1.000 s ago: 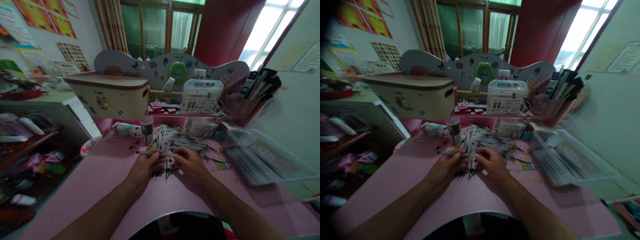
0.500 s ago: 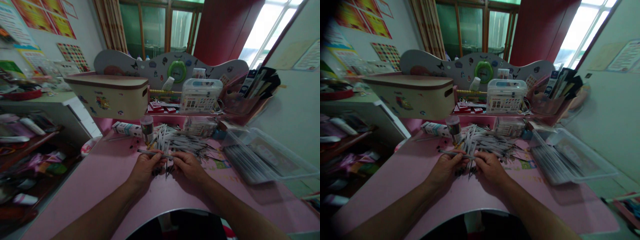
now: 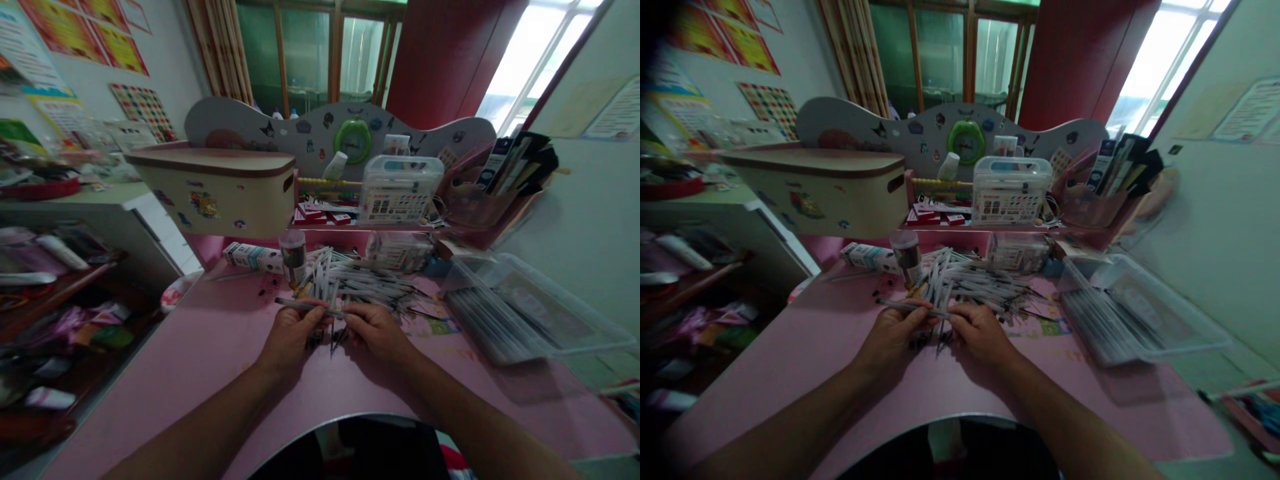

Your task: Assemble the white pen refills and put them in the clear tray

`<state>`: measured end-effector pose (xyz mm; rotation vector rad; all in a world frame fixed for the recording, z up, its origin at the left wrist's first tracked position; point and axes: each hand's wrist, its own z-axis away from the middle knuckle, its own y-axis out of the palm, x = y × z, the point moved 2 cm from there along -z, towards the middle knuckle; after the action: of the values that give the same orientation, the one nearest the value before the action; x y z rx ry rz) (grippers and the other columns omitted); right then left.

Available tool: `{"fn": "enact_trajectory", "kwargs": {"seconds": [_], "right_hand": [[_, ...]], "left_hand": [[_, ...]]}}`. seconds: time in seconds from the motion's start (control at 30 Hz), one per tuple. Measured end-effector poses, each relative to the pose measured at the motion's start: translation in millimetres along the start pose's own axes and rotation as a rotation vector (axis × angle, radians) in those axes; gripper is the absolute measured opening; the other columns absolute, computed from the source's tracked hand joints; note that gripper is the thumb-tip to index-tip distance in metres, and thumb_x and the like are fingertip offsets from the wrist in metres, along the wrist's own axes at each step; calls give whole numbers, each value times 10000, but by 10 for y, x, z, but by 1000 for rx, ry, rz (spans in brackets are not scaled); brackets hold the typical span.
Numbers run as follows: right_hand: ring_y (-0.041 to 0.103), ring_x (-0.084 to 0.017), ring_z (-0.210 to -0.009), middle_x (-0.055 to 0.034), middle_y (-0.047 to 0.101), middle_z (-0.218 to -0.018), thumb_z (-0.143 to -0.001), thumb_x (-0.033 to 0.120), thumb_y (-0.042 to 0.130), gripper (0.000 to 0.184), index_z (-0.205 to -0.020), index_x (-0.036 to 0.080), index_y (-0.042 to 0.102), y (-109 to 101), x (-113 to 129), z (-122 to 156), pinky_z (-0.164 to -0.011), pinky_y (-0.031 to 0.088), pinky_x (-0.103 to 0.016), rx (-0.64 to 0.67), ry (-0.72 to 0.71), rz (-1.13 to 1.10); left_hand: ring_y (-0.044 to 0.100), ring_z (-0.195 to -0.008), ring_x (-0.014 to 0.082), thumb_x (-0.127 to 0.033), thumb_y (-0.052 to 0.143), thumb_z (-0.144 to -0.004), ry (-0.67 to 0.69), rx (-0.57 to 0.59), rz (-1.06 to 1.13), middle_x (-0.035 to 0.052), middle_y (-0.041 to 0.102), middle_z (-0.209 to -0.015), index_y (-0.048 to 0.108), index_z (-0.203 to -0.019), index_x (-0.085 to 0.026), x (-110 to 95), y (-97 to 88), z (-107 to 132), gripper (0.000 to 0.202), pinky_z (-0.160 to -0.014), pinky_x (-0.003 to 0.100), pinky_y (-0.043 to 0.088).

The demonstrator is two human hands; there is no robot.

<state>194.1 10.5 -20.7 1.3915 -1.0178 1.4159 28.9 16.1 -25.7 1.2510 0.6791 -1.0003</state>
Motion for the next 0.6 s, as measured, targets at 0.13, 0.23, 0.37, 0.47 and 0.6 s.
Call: {"fn": "enact_trajectory", "kwargs": {"seconds": [0.13,0.23,0.37,0.47,0.6], "right_hand": [[453,-105,-451,52,466,-538,-868,387,661,225,-758,191,661,28,-56,3,-466,394,-239,-13,38,-121],[459,-104,-443,53,473,-534,-863,401,672,239,-765,183,667,41,-54,13,-448,397,-237,-11,46,-153],[453,-97,-432,53,483,-531,-869,395,667,235,-805,171,696,45,-32,22,-431,393,-230,-11,40,-170],[457,-93,-420,52,491,-526,-871,373,661,226,-793,163,690,42,-33,13,-416,397,-222,-11,20,-167],[461,-93,-407,56,497,-522,-864,381,673,230,-781,167,673,19,-63,-7,-408,409,-222,-15,30,-177]], "left_hand": [[617,-505,142,-343,840,-708,23,19,19,18,700,-643,668,-874,-152,-7,36,-2,306,-464,247,480],[593,-467,133,-343,843,-701,25,17,25,6,688,-619,665,-873,-152,-8,52,3,312,-443,245,473],[584,-447,132,-355,850,-690,31,20,31,-1,682,-603,659,-882,-157,-5,57,18,335,-426,241,465],[585,-443,136,-359,849,-692,37,13,26,4,687,-603,655,-894,-157,4,49,16,345,-421,243,464],[589,-457,136,-346,842,-704,36,9,18,14,699,-618,659,-900,-153,7,42,-2,331,-431,240,465]]}}
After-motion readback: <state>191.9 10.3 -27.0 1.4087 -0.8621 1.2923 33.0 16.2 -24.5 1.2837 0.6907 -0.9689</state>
